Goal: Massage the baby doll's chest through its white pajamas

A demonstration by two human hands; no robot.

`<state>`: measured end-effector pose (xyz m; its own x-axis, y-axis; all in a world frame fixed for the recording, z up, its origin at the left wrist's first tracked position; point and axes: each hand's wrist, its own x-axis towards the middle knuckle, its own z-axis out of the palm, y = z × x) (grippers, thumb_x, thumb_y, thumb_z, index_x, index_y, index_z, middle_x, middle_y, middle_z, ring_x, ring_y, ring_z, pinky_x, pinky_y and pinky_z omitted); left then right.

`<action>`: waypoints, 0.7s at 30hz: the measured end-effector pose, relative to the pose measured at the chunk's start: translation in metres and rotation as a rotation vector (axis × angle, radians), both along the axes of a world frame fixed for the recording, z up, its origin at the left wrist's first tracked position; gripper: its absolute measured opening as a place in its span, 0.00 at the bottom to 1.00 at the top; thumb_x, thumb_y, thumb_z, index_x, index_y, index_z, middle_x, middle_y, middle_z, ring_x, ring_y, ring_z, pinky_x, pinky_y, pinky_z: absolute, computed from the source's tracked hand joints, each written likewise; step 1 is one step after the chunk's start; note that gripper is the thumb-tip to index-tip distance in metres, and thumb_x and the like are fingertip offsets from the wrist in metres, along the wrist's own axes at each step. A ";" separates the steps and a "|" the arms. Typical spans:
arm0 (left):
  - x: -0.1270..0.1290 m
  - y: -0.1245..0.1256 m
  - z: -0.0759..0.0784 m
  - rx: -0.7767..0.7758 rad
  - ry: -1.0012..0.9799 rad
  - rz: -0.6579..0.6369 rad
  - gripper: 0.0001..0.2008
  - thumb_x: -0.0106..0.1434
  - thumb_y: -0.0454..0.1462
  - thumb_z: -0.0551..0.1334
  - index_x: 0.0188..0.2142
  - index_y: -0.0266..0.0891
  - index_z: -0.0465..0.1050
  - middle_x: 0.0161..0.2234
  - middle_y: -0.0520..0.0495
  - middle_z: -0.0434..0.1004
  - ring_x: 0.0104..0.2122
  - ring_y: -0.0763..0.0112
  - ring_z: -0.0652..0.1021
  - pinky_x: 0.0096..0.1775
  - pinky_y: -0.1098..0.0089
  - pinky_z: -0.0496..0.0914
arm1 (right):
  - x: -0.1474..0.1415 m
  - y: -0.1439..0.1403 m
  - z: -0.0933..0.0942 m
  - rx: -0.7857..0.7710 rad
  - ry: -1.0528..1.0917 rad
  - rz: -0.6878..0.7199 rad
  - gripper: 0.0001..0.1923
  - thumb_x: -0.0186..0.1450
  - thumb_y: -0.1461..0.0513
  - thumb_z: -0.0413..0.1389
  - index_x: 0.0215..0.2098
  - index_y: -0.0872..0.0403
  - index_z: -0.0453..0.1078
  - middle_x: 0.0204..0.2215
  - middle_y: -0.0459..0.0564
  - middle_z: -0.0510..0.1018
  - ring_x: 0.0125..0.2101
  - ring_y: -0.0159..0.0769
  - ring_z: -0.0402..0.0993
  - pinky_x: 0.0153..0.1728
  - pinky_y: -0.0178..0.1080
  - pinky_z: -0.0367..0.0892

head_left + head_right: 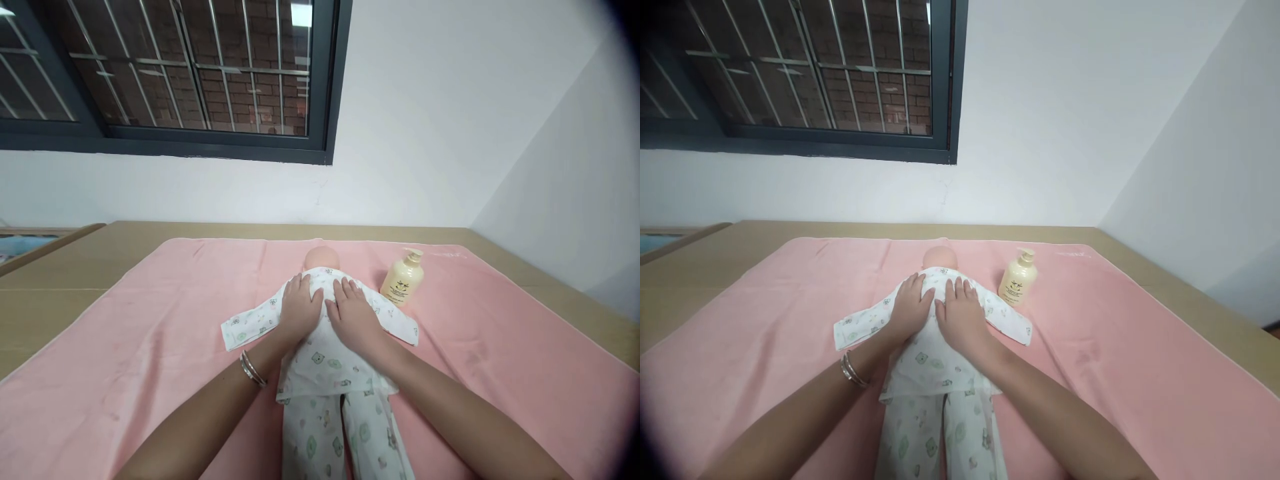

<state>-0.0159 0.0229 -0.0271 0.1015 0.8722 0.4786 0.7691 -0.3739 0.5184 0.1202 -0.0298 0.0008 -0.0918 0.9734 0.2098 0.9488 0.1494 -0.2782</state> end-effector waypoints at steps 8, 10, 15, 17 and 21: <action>0.005 -0.019 0.015 0.103 0.279 -0.013 0.19 0.67 0.37 0.48 0.53 0.31 0.67 0.52 0.32 0.71 0.55 0.50 0.69 0.56 0.50 0.61 | 0.009 0.016 -0.001 -0.005 0.080 0.028 0.32 0.72 0.53 0.35 0.66 0.66 0.49 0.65 0.65 0.53 0.66 0.50 0.44 0.63 0.51 0.45; 0.007 -0.029 0.019 0.105 0.382 0.001 0.19 0.67 0.35 0.48 0.53 0.31 0.67 0.50 0.32 0.73 0.54 0.51 0.71 0.53 0.52 0.64 | 0.014 0.027 -0.003 -0.018 0.119 0.033 0.32 0.72 0.53 0.35 0.66 0.67 0.49 0.65 0.64 0.53 0.66 0.47 0.45 0.64 0.50 0.43; 0.012 -0.048 0.022 0.128 0.535 0.007 0.17 0.64 0.32 0.51 0.50 0.29 0.69 0.48 0.31 0.74 0.52 0.50 0.72 0.53 0.53 0.65 | 0.021 0.038 -0.005 -0.018 0.164 0.060 0.32 0.71 0.54 0.39 0.66 0.65 0.49 0.66 0.62 0.51 0.67 0.47 0.43 0.65 0.49 0.43; 0.011 -0.048 0.023 0.142 0.491 -0.013 0.15 0.65 0.32 0.51 0.47 0.32 0.70 0.45 0.34 0.75 0.50 0.53 0.73 0.51 0.55 0.66 | 0.022 0.038 -0.005 -0.017 0.170 0.051 0.33 0.70 0.54 0.42 0.67 0.65 0.49 0.67 0.63 0.49 0.67 0.49 0.41 0.64 0.49 0.43; 0.004 -0.031 0.025 0.082 0.326 -0.023 0.17 0.67 0.39 0.51 0.51 0.31 0.67 0.47 0.34 0.73 0.49 0.53 0.73 0.50 0.55 0.67 | 0.019 0.031 -0.002 0.012 0.129 0.071 0.29 0.70 0.57 0.42 0.66 0.63 0.52 0.66 0.61 0.54 0.66 0.50 0.43 0.64 0.51 0.45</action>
<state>-0.0119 -0.0082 -0.0017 0.2798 0.8279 0.4862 0.8804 -0.4232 0.2139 0.1390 0.0016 -0.0015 -0.1317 0.9627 0.2363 0.8924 0.2190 -0.3946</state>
